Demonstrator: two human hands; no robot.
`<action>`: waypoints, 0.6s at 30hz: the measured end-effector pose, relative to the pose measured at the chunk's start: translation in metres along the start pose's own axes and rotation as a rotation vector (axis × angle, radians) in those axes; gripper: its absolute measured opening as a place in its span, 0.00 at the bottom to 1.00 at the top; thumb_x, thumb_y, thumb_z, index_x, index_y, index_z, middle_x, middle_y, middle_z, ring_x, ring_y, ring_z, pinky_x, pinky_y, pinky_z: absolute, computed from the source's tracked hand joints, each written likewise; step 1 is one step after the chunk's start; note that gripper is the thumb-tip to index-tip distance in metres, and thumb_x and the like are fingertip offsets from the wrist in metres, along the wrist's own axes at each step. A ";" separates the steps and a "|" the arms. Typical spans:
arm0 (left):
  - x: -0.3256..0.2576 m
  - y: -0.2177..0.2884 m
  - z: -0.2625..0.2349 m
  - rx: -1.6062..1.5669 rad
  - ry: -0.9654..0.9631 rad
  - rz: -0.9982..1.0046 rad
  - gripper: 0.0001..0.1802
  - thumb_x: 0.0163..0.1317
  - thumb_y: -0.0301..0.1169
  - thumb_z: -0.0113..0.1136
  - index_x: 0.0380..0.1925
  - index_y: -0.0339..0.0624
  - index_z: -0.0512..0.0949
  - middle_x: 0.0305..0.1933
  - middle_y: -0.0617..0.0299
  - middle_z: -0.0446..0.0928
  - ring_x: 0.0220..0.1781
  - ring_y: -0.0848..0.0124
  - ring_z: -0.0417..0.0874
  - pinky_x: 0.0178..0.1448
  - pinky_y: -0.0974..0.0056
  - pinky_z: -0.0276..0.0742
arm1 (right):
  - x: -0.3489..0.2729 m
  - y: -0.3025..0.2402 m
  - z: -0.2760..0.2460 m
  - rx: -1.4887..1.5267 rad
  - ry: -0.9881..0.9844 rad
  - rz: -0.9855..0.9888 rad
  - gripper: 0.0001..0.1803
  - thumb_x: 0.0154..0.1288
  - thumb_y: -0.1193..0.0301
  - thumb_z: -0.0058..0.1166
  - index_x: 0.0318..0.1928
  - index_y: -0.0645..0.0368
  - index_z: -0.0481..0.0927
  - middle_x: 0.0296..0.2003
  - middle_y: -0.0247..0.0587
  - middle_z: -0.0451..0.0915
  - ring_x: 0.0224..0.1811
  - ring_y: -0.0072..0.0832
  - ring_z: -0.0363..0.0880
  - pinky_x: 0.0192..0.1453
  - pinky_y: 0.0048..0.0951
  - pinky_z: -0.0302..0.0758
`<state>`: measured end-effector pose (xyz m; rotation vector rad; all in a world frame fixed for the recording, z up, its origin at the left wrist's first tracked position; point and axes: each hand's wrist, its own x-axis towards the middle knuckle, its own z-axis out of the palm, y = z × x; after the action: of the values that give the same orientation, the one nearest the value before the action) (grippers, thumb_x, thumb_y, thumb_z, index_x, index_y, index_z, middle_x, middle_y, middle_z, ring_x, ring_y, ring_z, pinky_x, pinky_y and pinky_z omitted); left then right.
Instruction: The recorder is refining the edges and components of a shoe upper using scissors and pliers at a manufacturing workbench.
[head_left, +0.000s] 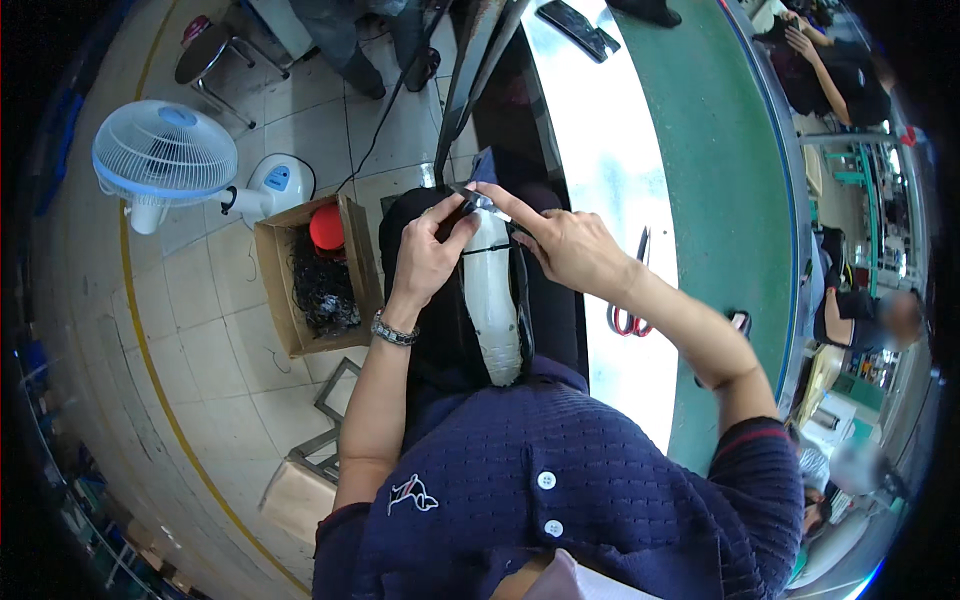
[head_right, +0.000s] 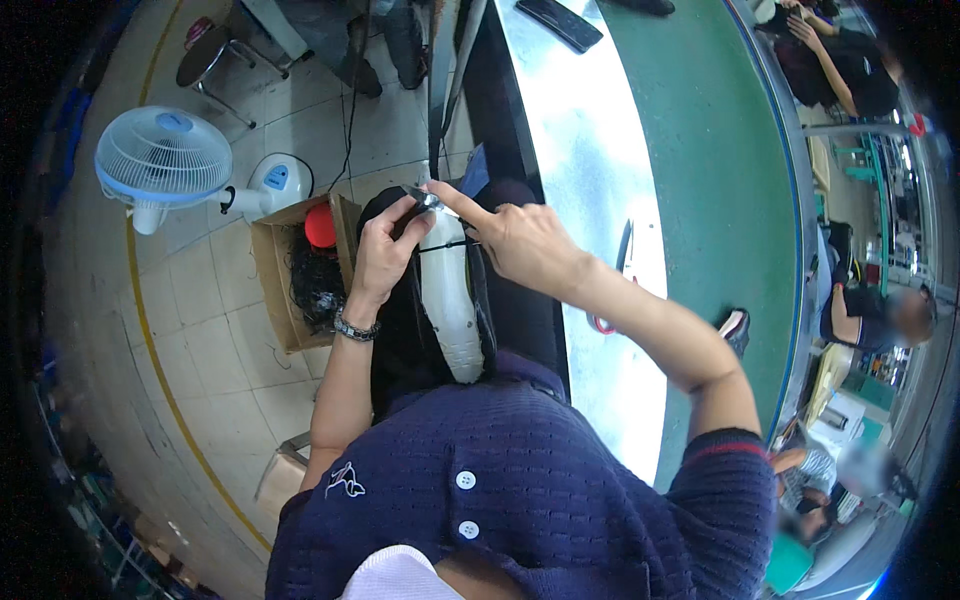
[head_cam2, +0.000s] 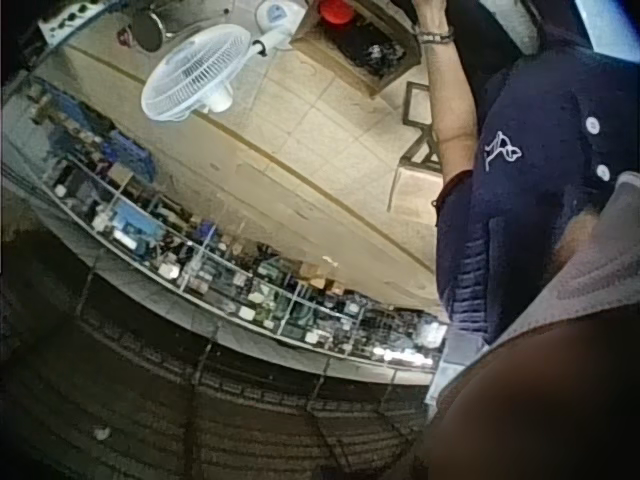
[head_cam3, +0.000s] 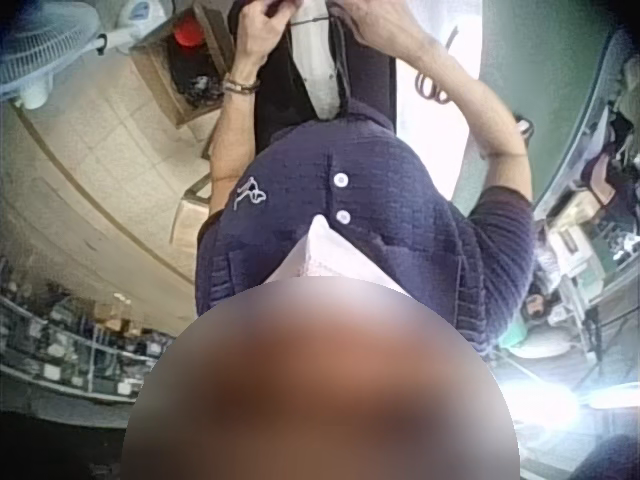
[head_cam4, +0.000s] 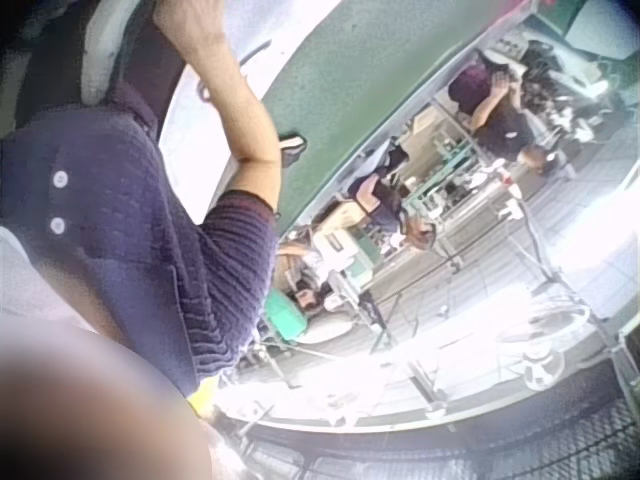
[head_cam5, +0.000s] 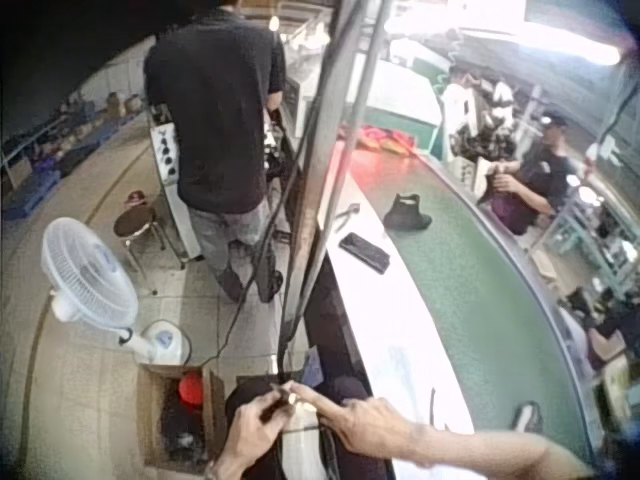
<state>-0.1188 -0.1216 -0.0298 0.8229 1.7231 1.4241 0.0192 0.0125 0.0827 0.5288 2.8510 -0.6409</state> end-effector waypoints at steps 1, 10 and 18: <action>0.001 0.001 -0.001 -0.028 -0.045 0.016 0.26 0.62 0.39 0.64 0.58 0.41 0.76 0.46 0.52 0.83 0.43 0.71 0.82 0.49 0.67 0.76 | -0.001 0.001 -0.001 -0.091 -0.168 0.035 0.37 0.70 0.67 0.51 0.74 0.35 0.50 0.20 0.41 0.78 0.15 0.34 0.75 0.19 0.36 0.71; -0.005 -0.001 0.002 -0.156 -0.076 -0.035 0.29 0.63 0.35 0.63 0.62 0.35 0.70 0.52 0.51 0.81 0.51 0.71 0.80 0.57 0.66 0.73 | -0.005 0.006 0.011 0.059 0.060 0.026 0.37 0.69 0.69 0.52 0.74 0.38 0.52 0.21 0.45 0.79 0.16 0.38 0.77 0.22 0.38 0.73; -0.050 0.002 0.024 0.204 0.143 0.104 0.37 0.67 0.39 0.58 0.71 0.38 0.57 0.61 0.40 0.72 0.60 0.53 0.75 0.63 0.58 0.68 | -0.038 0.072 0.036 0.517 0.334 0.478 0.35 0.68 0.70 0.50 0.73 0.44 0.54 0.28 0.55 0.82 0.31 0.48 0.83 0.39 0.46 0.76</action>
<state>-0.0724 -0.1513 -0.0233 0.9506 1.9849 1.4210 0.0842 0.0465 0.0325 1.4611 2.6444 -1.2865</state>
